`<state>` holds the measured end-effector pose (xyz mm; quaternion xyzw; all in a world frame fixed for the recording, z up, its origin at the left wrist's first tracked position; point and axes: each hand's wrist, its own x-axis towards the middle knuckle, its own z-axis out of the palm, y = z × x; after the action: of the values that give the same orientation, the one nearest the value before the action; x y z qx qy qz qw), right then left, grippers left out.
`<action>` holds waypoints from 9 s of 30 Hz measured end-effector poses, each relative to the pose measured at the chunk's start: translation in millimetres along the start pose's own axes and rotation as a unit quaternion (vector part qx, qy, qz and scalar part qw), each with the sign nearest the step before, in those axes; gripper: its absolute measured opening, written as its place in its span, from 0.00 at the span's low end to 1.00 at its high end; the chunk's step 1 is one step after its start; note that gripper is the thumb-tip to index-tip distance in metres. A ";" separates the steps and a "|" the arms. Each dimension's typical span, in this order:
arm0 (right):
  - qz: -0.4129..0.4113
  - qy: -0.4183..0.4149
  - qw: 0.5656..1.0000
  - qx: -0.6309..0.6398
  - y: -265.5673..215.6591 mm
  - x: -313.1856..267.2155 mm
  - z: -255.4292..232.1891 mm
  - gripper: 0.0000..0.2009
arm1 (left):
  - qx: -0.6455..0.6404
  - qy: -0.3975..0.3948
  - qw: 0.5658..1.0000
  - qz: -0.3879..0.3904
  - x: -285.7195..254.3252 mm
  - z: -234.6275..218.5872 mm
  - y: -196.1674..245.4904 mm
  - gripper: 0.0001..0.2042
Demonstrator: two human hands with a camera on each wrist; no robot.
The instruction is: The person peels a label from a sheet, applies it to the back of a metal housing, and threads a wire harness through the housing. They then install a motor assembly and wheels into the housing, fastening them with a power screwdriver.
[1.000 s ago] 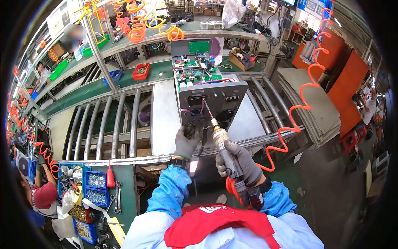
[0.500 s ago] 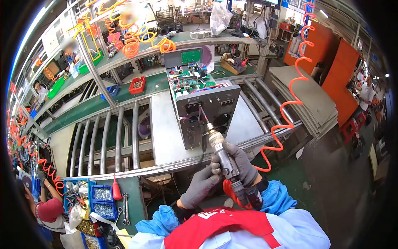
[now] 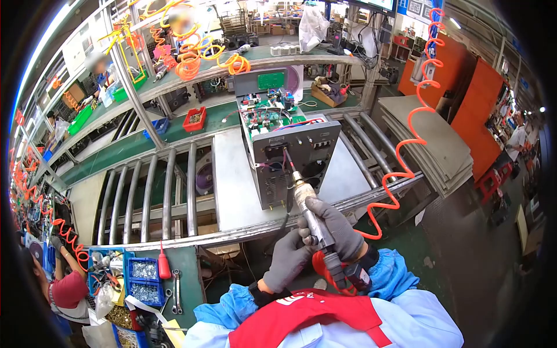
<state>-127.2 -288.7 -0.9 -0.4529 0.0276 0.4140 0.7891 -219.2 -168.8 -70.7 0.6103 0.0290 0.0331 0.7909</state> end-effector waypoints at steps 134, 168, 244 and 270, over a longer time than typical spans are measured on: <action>-0.005 -0.060 0.975 -0.215 -16.7 -3.7 -33.4 0.32 | 0.468 0.312 0.754 0.339 180.7 -44.3 -27.0 0.08; -0.009 -0.023 0.995 -0.095 0.2 5.3 8.8 0.18 | 0.193 0.233 0.938 0.169 166.6 -76.7 -4.5 0.12; 0.046 -0.096 0.979 -0.176 -15.3 -17.2 -57.1 0.28 | -0.005 0.233 0.956 0.176 166.9 -68.2 -8.3 0.06; 0.054 -0.143 0.975 -0.162 -25.0 2.2 -39.6 0.24 | -0.065 0.173 0.970 0.160 162.0 -59.5 7.0 0.13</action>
<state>-95.7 -322.7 -7.8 -0.5086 -0.1289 0.5153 0.6777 -63.1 -95.5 -79.9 0.5396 0.0655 0.2665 0.7959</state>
